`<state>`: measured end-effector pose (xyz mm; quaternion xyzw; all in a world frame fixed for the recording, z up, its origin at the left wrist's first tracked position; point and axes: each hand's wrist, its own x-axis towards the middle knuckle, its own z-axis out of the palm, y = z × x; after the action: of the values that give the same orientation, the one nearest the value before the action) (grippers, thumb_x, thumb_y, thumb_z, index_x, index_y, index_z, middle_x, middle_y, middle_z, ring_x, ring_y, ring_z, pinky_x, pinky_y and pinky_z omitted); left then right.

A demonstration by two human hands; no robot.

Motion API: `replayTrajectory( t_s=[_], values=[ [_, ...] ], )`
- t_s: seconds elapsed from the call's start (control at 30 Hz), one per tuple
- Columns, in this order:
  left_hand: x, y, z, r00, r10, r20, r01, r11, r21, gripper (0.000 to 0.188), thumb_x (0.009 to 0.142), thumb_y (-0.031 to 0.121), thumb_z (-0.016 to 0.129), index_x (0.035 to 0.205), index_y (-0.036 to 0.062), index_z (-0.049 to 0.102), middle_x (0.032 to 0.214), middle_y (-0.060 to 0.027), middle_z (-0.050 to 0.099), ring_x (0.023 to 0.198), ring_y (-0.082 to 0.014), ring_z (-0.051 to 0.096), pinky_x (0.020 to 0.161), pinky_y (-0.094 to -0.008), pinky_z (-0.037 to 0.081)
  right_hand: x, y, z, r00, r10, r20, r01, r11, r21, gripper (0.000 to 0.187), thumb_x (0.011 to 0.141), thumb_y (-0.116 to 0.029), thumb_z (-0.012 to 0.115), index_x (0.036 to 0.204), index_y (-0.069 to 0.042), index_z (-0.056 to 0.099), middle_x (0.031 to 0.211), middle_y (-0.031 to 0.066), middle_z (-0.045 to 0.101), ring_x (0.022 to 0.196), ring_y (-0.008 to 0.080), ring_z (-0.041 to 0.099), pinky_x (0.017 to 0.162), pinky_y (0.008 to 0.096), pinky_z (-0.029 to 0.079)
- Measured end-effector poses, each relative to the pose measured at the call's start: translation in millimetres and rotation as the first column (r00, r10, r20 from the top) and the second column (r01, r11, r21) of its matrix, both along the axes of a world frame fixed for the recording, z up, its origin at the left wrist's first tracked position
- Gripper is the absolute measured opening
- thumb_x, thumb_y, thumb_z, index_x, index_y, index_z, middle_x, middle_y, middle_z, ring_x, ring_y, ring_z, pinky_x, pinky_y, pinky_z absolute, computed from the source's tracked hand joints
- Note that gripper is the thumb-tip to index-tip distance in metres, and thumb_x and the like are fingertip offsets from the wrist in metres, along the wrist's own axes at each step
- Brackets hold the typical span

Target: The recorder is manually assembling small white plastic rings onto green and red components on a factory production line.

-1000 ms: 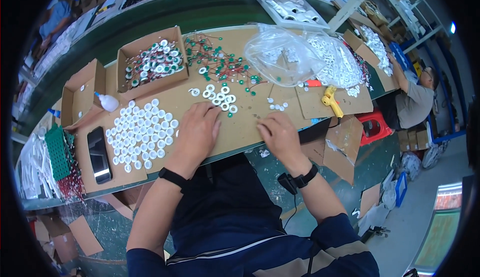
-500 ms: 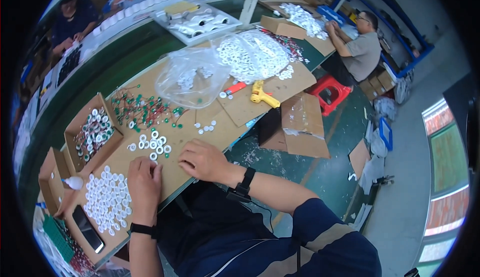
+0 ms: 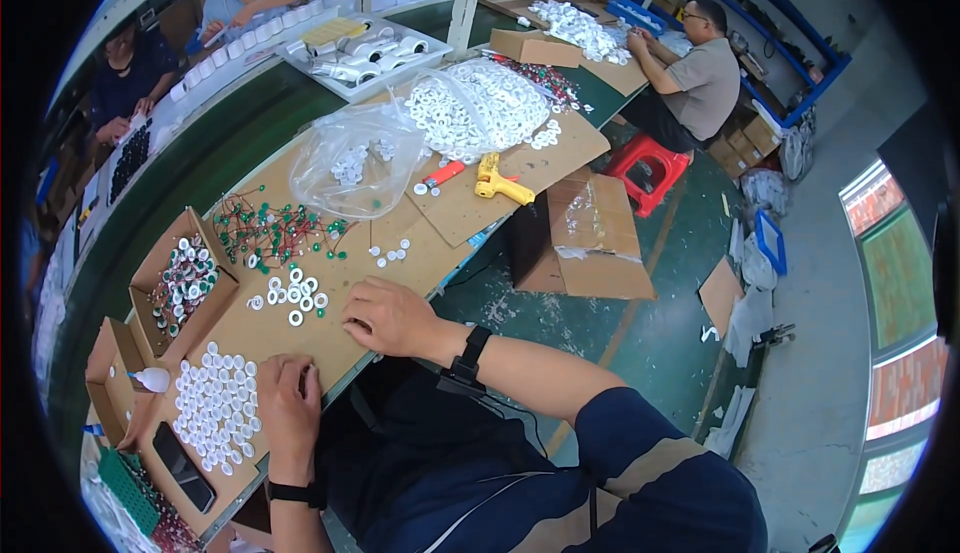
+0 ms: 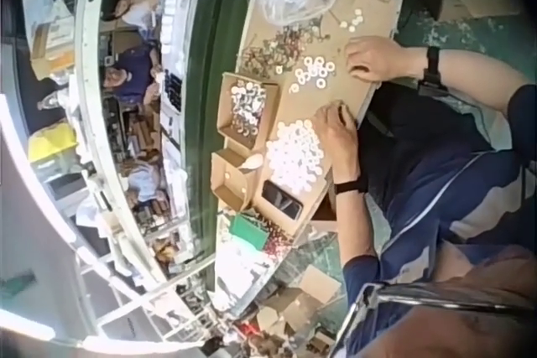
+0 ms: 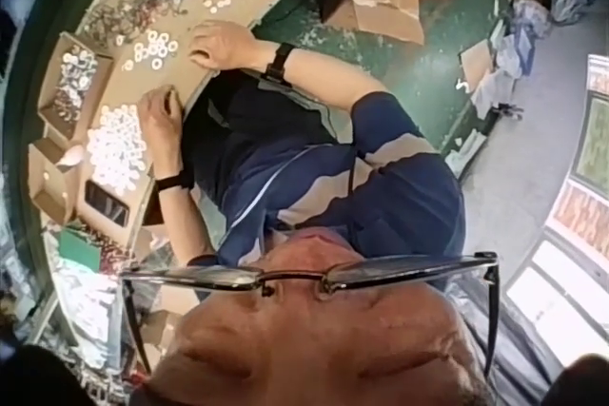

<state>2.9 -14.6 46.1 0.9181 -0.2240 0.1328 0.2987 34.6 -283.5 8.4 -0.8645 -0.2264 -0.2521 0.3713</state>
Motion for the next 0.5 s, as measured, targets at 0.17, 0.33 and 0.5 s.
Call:
replayTrajectory(
  t_s=[0.17,0.33,0.5],
  values=[
    [-9,6,-14,0.996,0.006,0.091,-0.003,0.999,-0.041,0.015,0.098,0.002,0.083,0.113,0.0009,0.081,0.116,-0.0177,0.074,0.110,-0.0388,0.073,0.096,-0.0468,0.060,0,3,2,0.999,-0.012,-0.033,0.012,1.000,-0.008,0.007,0.092,-0.014,0.085,0.093,-0.009,0.079,0.103,0.0055,0.074,0.099,0.0303,0.074,0.085,0.0443,0.063],
    [-8,5,-18,0.997,0.019,0.069,-0.015,0.998,-0.053,0.015,0.099,0.002,0.083,0.113,0.0009,0.081,0.118,-0.0185,0.074,0.113,-0.0400,0.072,0.100,-0.0476,0.060,0,3,0,0.999,-0.033,-0.024,0.033,0.999,-0.001,0.007,0.092,-0.015,0.084,0.092,-0.009,0.080,0.104,0.0063,0.074,0.100,0.0314,0.074,0.086,0.0451,0.063],
    [-7,8,-19,0.998,0.016,0.064,-0.012,0.999,-0.052,0.015,0.098,0.001,0.082,0.113,0.0010,0.081,0.117,-0.0185,0.074,0.114,-0.0401,0.072,0.102,-0.0480,0.059,2,6,0,0.999,-0.048,0.005,0.048,0.999,0.003,0.007,0.092,-0.015,0.083,0.092,-0.009,0.080,0.102,0.0073,0.074,0.100,0.0327,0.074,0.086,0.0463,0.063]
  ],
)
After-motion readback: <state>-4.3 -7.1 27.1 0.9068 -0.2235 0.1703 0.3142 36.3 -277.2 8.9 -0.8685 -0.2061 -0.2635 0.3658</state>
